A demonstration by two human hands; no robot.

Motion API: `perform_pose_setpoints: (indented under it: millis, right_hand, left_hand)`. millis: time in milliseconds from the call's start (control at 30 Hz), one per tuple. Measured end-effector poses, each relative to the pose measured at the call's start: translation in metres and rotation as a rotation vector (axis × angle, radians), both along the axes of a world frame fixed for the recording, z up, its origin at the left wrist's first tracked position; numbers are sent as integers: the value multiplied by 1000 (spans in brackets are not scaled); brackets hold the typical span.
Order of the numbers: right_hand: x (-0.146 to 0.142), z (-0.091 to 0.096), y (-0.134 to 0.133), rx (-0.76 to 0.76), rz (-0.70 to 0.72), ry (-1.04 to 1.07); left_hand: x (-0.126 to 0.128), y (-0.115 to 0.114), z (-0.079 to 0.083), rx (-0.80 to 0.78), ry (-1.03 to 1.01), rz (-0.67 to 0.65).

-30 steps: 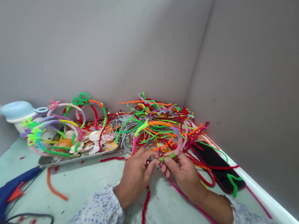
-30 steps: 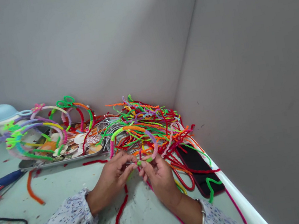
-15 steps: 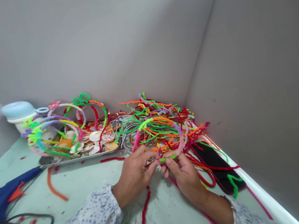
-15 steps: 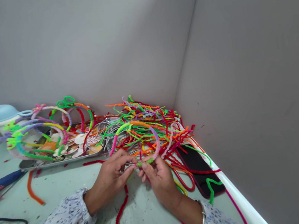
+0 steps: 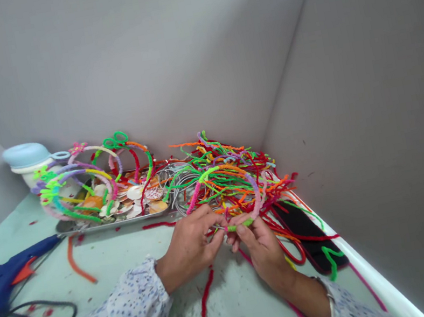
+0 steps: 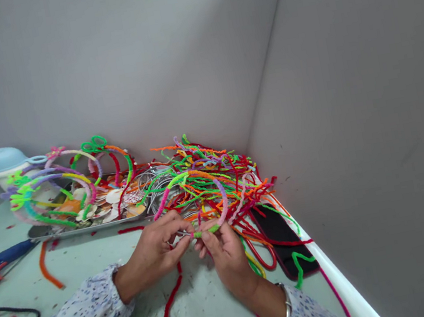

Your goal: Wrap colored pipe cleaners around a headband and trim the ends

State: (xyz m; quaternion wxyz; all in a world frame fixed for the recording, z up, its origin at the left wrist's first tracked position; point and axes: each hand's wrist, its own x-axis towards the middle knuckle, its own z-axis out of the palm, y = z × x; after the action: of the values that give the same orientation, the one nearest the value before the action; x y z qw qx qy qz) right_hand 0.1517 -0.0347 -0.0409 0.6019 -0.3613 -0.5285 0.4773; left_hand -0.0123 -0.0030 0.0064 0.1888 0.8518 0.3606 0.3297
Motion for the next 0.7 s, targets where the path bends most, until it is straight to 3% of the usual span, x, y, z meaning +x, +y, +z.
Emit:
perform_pose_setpoints:
  millis: [333,500,700]
  right_hand:
    - [5,1,6,105,-66,-154]
    - [3,3,5,-22,-26,-60]
    - [0,12,0,-159,-3,-36]
  left_hand:
    - [3,2,-4,-168,-109,-2]
    - [4,1,-5,-152,-116,13]
    - [1,-1,-4,-5,-64,21]
